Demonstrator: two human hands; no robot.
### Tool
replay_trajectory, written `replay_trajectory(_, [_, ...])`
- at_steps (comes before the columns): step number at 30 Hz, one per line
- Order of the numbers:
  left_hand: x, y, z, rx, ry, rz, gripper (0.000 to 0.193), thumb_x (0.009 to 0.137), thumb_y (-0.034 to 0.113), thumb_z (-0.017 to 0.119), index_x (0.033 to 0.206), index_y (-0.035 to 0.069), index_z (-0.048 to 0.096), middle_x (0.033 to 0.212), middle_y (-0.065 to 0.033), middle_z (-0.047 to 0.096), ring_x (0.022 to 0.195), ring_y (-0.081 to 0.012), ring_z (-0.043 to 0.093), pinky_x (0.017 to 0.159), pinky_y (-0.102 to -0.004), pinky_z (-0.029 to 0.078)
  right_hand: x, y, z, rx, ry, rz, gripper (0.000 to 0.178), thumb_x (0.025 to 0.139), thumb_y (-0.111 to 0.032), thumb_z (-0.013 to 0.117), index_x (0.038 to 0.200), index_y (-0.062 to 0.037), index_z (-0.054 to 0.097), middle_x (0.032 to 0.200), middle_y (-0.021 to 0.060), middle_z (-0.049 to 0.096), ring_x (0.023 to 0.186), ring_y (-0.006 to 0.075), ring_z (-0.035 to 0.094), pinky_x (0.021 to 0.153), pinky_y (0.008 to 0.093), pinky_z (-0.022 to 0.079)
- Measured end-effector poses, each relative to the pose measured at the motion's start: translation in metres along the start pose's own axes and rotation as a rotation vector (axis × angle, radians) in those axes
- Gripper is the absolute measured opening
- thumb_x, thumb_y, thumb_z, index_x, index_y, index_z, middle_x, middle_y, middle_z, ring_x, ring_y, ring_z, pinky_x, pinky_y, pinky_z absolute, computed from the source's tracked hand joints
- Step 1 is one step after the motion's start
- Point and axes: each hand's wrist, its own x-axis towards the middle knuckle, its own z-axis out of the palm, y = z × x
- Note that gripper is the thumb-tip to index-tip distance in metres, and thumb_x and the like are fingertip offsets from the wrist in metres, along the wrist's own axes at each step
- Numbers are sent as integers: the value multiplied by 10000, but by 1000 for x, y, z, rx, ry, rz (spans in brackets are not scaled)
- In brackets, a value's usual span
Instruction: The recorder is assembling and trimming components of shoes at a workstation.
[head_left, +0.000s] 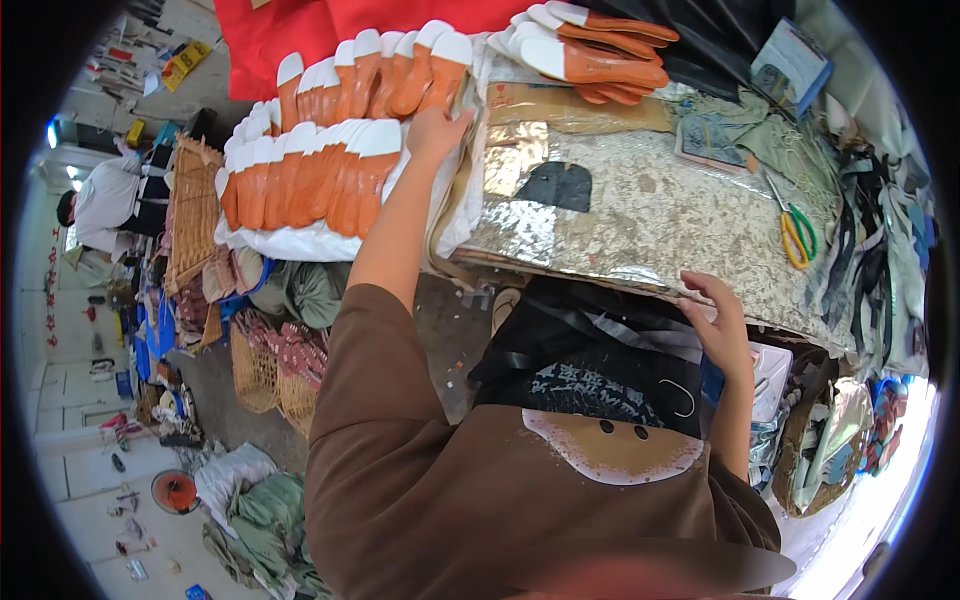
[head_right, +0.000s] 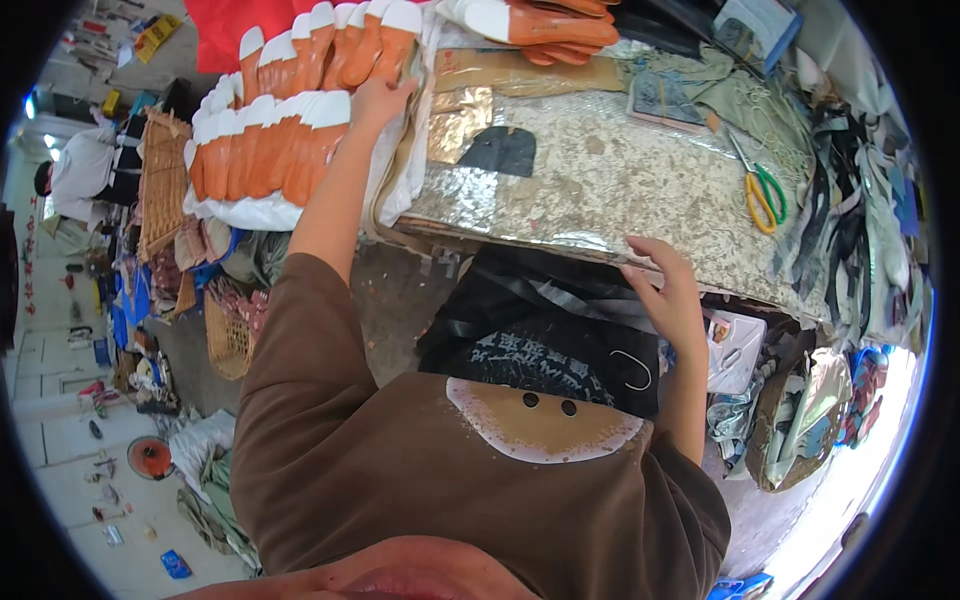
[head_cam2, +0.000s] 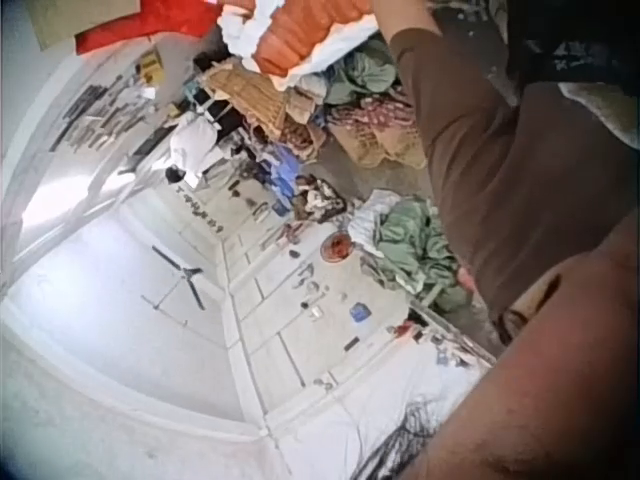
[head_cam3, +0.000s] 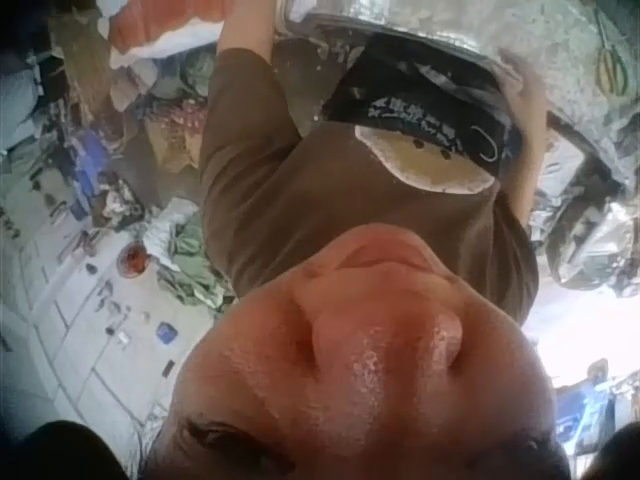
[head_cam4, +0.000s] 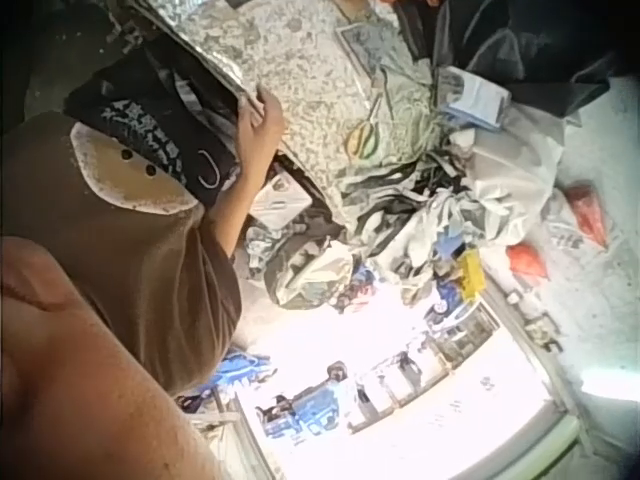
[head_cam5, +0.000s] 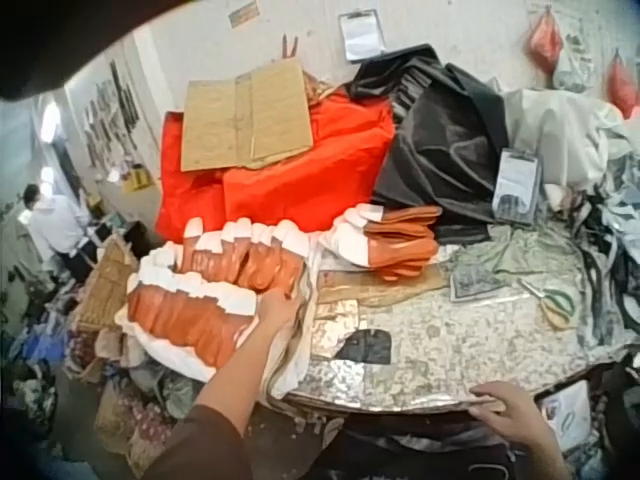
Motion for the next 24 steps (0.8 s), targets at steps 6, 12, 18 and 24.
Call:
replay_trajectory(6, [22,-27,23,0,-31,-17,332,772,357,632,797,27,660,875,-173,685,817,-335,658,727,-422,509,-11,17,-4,21,24,13,319,828,-133,673,1120,-13,628,1050,146,651,975,248,622,877,331,463])
replay_trajectory(12, [5,4,-9,-1030,-188,-274,130,847,73,496,941,-12,525,829,-167,618,599,-232,630,509,-312,487,-13,26,-4,42,40,56,310,834,-114,665,1123,-6,628,1016,134,657,959,225,621,875,326,466])
replay_trajectory(18, [-18,-1,-75,-1170,-332,-189,155,966,129,449,1014,-5,511,853,-157,640,652,-215,638,565,-291,498,13,5,-4,15,-43,-46,297,834,-126,668,1105,-11,635,1028,126,661,948,217,623,873,328,467])
replay_trajectory(24, [-100,81,-141,-1222,-494,32,168,974,152,480,1043,7,527,876,-140,670,680,-190,647,611,-270,492,78,-43,36,483,-220,5,411,922,-273,589,1250,-29,551,1179,118,625,1083,222,581,938,302,428])
